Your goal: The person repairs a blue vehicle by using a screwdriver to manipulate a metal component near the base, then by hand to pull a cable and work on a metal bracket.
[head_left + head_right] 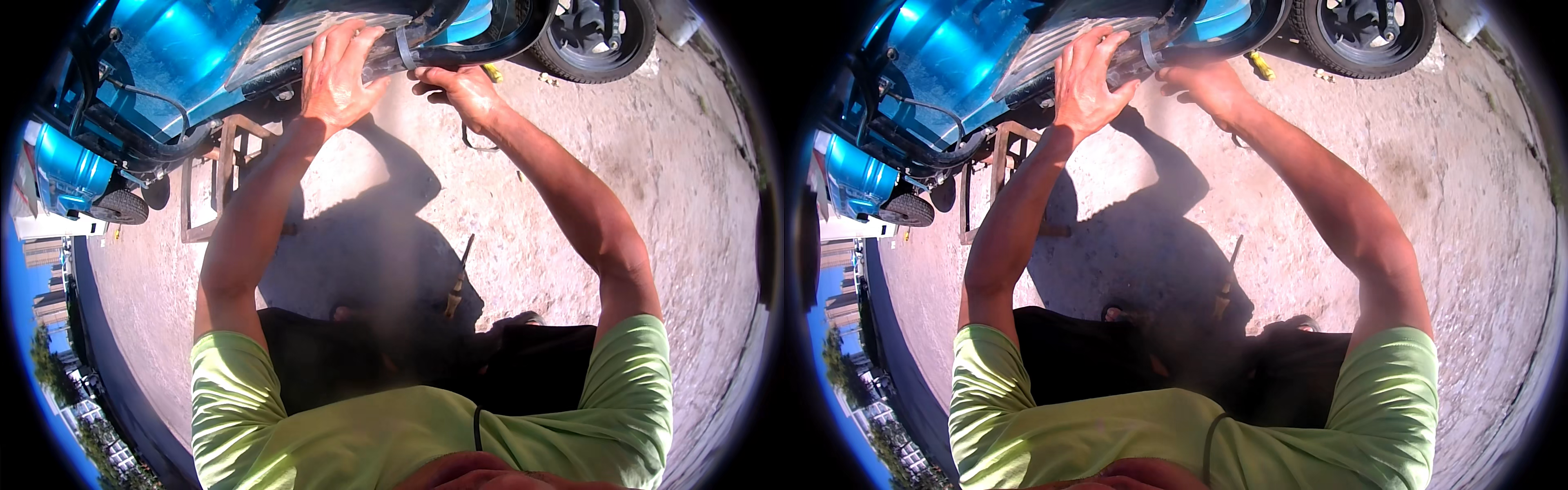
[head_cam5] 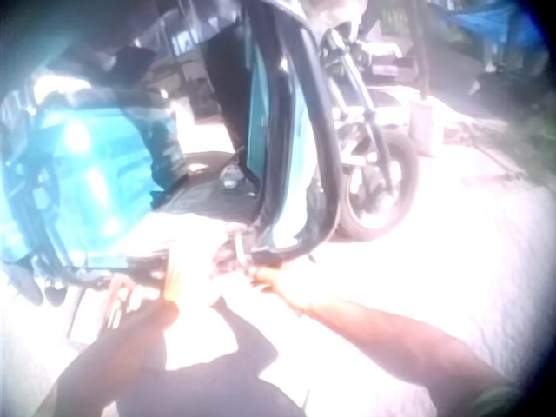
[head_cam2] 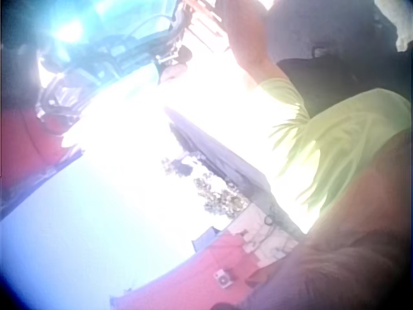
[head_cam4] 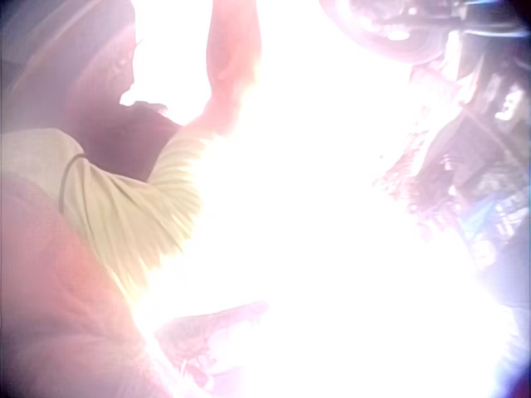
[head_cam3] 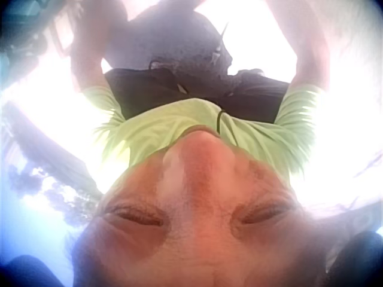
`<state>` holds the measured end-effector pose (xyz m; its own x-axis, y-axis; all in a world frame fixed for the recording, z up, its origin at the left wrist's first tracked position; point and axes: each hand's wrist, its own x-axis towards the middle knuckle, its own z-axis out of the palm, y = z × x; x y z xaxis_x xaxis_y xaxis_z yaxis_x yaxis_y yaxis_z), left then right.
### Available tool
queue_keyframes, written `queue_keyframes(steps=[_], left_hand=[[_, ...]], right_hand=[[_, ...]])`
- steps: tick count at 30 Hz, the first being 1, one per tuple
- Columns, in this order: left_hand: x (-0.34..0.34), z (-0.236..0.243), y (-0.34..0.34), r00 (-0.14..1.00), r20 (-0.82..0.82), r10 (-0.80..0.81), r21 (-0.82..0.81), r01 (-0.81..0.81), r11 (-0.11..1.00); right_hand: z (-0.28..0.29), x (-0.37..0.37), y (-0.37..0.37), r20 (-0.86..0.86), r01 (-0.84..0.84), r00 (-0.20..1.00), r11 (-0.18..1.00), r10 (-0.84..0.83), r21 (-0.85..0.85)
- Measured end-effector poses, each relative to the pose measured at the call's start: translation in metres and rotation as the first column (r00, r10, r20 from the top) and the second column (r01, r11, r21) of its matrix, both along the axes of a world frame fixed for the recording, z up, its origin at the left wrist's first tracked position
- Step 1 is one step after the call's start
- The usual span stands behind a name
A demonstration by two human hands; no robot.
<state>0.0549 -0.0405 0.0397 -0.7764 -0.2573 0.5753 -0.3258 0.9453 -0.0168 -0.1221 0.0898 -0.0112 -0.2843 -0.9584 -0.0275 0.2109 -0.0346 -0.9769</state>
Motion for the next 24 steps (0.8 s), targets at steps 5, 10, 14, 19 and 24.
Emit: queue_keyframes(steps=[5,10,14,19,24], left_hand=[[0.001,0.004,0.004,1.0,0.008,0.009,0.012,-0.009,1.0],[-0.003,0.004,0.01,1.0,0.026,0.016,0.059,-0.017,0.998],[-0.001,0.021,0.011,1.0,0.001,0.008,0.044,-0.008,0.999],[0.003,0.018,0.015,0.999,0.004,0.036,0.061,-0.036,0.998],[0.005,0.014,0.015,1.0,-0.017,0.017,0.091,-0.016,0.996]], right_hand=[[0.005,-0.002,0.004,0.058,0.011,0.998,1.0,-0.01,-0.02],[0.01,-0.003,0.007,0.067,0.123,0.99,0.991,-0.127,0.053],[0.018,-0.007,0.002,0.074,0.24,0.968,0.971,-0.24,0.008],[0.015,-0.007,0.004,0.09,0.411,0.91,0.909,-0.405,-0.064],[0.027,-0.033,0.015,0.202,0.408,0.907,0.888,-0.369,-0.21]])
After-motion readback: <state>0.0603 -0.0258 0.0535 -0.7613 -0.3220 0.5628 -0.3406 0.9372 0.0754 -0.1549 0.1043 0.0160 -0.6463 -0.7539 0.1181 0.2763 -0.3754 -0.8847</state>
